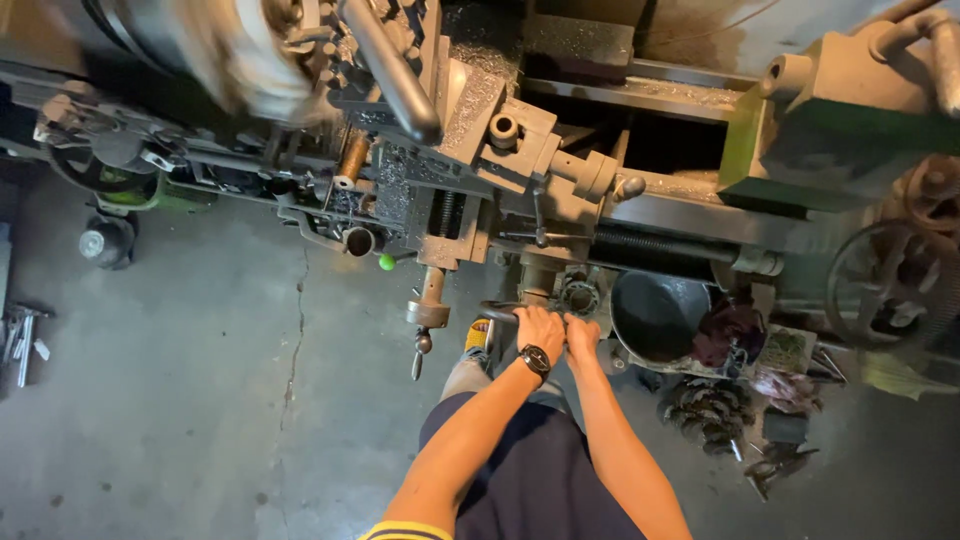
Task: The person machines an engine component on a lathe and inspects a new crankshaft.
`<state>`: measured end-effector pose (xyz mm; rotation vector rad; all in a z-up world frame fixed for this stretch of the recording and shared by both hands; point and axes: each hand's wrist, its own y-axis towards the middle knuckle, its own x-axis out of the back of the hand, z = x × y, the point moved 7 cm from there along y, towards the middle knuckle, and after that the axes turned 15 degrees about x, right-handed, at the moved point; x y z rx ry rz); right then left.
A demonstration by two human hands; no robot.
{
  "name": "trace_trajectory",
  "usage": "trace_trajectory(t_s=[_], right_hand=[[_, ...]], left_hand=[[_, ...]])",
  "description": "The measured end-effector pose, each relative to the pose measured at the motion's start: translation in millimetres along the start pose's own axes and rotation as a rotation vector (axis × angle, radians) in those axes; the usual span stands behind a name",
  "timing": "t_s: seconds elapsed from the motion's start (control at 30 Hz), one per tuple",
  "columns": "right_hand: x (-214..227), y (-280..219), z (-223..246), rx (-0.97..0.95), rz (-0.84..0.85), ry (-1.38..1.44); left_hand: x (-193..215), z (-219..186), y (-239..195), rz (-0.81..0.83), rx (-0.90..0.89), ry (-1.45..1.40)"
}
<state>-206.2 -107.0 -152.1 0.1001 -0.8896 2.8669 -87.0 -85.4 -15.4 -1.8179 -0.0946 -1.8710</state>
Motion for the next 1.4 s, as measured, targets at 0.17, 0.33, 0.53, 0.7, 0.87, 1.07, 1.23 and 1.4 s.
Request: trace_trajectory(t_s=[0.17,0.33,0.53,0.7,0.87,1.07,1.23,1.4], right_hand=[[2,15,-18,-0.039,0.07,0.121],[10,24,-27,-0.103,0.086,0.19],[16,40,-51,-0.207,0.165,0.209],[23,64,-88,-0.28,0.255,0.295],[15,49,-74,-0.352,0.312,0.414],[26,3,8,-0.079,0.415,-0.046],[15,-39,97,0.219,0.788,-0.486],[6,-27,87,0.295,0.816,-0.426]], left_hand=[[24,18,0,-0.055,-0.085,0.046],[105,84,-2,0.005,-0.359,-0.407],[61,117,6,0.289,-0.173,-0.545],[129,141,-22,-0.011,-0.092,-0.671],[179,252,-66,-0.499,0.289,-0.707],[-17,296,-38,0.666,0.704,-1.447],[-14,269,-33,0.826,0.62,-1.681],[-17,274,-28,0.483,0.735,-1.479]])
